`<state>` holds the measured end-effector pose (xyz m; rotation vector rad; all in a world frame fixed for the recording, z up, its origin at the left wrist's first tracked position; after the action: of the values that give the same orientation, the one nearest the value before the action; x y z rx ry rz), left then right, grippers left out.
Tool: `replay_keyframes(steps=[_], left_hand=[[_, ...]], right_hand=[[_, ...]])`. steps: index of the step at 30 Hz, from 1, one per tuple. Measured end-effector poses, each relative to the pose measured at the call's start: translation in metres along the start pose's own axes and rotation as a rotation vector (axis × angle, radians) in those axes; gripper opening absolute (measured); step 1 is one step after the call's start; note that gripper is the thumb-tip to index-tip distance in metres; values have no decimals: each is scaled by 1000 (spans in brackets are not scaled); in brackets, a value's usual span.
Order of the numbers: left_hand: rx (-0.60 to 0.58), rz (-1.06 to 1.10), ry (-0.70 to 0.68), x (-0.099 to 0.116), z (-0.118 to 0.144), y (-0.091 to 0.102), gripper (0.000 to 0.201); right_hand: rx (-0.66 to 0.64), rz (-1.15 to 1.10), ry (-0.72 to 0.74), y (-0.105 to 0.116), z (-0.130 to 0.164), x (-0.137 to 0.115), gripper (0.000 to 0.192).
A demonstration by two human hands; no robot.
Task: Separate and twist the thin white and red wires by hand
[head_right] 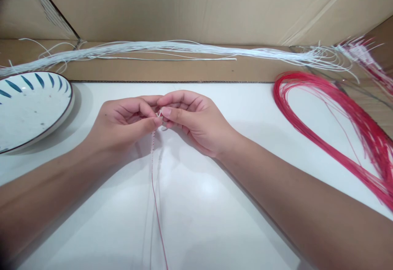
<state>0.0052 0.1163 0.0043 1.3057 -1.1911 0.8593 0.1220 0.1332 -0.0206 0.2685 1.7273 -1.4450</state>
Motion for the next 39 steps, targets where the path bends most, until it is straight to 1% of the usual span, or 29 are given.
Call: replay_keyframes(steps=[7,14,19,25,29,33,36,39], left_hand=[[-6,-6,7,-1,-1,0,14],[2,26,-18,0,0,-1,18],[12,-29,-6,2,1,1,14],[-51,-29,19,2,2,-3,13],[-19,-46,15,5,3,-1,13],[8,-96,20,6,5,1,14],[19,-95,30,4,5,3,13],[18,-74,40,1,4,4,14]], right_hand=[[-13,6,-2,-1,0,0,11],[-24,0,-20,-2,0,2,15],[-30,8,-35,-1,1,1,19],[15,-1,4,3,1,-3,17],[15,-4,10,1,1,-2,19],[-26,10,-35,-4,0,1,22],[-17,-11,-53,-2,0,2,17],[14,-27,-34,2,-1,1,11]])
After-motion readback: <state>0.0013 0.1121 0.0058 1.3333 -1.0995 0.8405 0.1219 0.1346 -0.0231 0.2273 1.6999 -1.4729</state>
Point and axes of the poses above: each hand's wrist, its own z-axis away from the middle knuckle, its own y-axis out of the back of the hand, x = y × z, the point moved 9 cm from there along -z, towards the middle knuckle, and after that the axes turned 15 degrees about -z, right-handed, at the moved point
